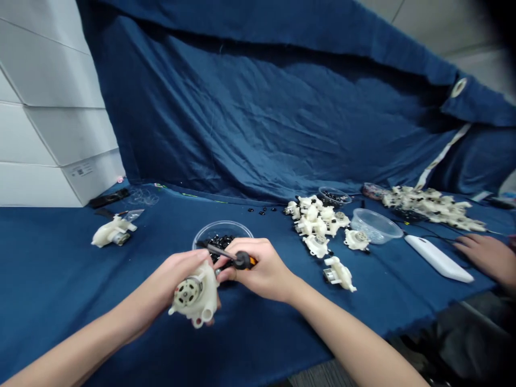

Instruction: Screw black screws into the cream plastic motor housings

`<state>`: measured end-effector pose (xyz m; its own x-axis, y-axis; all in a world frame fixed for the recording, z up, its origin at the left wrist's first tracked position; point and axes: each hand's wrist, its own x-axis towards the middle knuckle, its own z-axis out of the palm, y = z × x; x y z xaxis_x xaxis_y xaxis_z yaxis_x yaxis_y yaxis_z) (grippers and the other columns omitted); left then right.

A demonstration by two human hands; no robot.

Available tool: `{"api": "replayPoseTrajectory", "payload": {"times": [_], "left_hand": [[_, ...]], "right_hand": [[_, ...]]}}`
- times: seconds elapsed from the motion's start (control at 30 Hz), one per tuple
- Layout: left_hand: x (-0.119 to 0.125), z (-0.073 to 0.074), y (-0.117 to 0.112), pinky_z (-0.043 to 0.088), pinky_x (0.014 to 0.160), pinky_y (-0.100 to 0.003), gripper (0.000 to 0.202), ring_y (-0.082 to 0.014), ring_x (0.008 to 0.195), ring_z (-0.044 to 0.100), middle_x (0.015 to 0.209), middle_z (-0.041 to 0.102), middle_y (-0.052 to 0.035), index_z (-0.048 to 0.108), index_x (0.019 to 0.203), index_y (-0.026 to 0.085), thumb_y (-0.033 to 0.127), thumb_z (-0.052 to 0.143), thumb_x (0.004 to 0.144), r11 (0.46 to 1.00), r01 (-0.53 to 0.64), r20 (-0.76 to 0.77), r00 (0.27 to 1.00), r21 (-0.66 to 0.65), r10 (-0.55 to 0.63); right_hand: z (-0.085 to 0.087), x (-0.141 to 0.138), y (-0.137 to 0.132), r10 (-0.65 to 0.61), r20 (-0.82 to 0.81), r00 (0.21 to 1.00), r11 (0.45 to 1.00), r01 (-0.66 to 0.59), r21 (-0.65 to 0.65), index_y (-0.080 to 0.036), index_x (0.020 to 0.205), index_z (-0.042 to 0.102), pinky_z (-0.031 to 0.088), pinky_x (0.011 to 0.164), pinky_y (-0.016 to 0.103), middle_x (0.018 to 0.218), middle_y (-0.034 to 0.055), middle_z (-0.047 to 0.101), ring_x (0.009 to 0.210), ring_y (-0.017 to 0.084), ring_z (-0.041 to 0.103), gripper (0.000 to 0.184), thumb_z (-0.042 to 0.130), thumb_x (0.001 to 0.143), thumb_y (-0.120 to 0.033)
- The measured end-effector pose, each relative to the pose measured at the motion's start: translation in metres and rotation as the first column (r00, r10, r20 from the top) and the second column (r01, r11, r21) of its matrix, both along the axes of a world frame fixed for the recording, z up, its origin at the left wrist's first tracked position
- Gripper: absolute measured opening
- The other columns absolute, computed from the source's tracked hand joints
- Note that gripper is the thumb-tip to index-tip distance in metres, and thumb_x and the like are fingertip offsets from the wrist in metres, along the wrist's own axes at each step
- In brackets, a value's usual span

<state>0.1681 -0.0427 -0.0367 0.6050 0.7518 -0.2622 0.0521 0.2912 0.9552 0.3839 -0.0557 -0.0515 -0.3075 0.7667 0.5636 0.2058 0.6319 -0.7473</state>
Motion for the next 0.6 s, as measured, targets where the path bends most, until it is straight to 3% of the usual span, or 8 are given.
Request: {"api": "replayPoseTrajectory", "payload": {"times": [0.13,0.27,0.37,0.47,0.53,0.6], "left_hand": [[0.000,0.002,0.005,0.066,0.066,-0.036,0.061,-0.0346,0.084,0.083,0.098,0.085,-0.0185,0.077,0.111,0.015,0.072,0.072,0.091,0.990,-0.111,0.144,0.985,0.083,0.099],[-0.006,0.004,0.014,0.067,0.072,-0.038,0.047,-0.0311,0.082,0.082,0.097,0.084,-0.0166,0.071,0.118,0.016,0.060,0.064,0.102,0.978,-0.158,0.254,0.960,0.133,0.121],[-0.010,0.010,0.017,0.064,0.069,-0.035,0.035,-0.0255,0.073,0.077,0.085,0.082,-0.0100,0.068,0.108,0.018,0.051,0.056,0.107,0.969,-0.201,0.296,0.943,0.146,0.151],[-0.012,0.011,0.020,0.061,0.066,-0.030,0.035,-0.0195,0.068,0.072,0.076,0.077,-0.0047,0.066,0.101,0.020,0.047,0.047,0.111,0.966,-0.219,0.327,0.931,0.139,0.165],[-0.013,0.008,0.024,0.062,0.067,-0.031,0.031,-0.0198,0.070,0.071,0.076,0.076,-0.0044,0.066,0.101,0.020,0.047,0.054,0.108,0.966,-0.207,0.325,0.934,0.153,0.148],[-0.015,0.003,0.031,0.063,0.065,-0.033,0.033,-0.0224,0.068,0.071,0.075,0.075,-0.0058,0.068,0.100,0.019,0.051,0.072,0.095,0.957,-0.221,0.323,0.934,0.188,0.152]], "right_hand": [[0.017,0.010,-0.014,-0.198,0.052,0.979,0.979,0.195,0.056,-0.021,0.092,0.081,0.058,0.083,0.030,0.092,0.0022,0.081,0.083,0.016,0.074,0.018,0.083,0.095,-0.039],[0.040,0.048,-0.059,-0.440,0.156,0.884,0.897,0.426,0.114,-0.024,0.095,0.081,0.055,0.074,0.026,0.085,-0.0008,0.079,0.075,0.015,0.071,0.012,0.081,0.095,-0.036],[0.047,0.102,-0.091,-0.692,0.195,0.695,0.722,0.668,0.181,-0.022,0.100,0.080,0.051,0.069,0.027,0.086,0.0020,0.077,0.073,0.016,0.067,0.021,0.071,0.101,-0.042],[0.043,0.162,-0.105,-0.892,0.202,0.404,0.444,0.865,0.233,-0.017,0.103,0.076,0.049,0.065,0.029,0.083,0.0038,0.073,0.069,0.017,0.064,0.035,0.066,0.103,-0.051],[0.036,0.194,-0.107,-0.935,0.266,0.234,0.301,0.921,0.247,-0.015,0.110,0.073,0.054,0.072,0.032,0.087,0.0026,0.072,0.073,0.016,0.065,0.035,0.070,0.103,-0.049],[0.028,0.214,-0.105,-0.924,0.367,0.110,0.214,0.942,0.257,-0.015,0.111,0.072,0.059,0.081,0.036,0.096,0.0038,0.073,0.083,0.017,0.069,0.031,0.070,0.104,-0.045]]}}
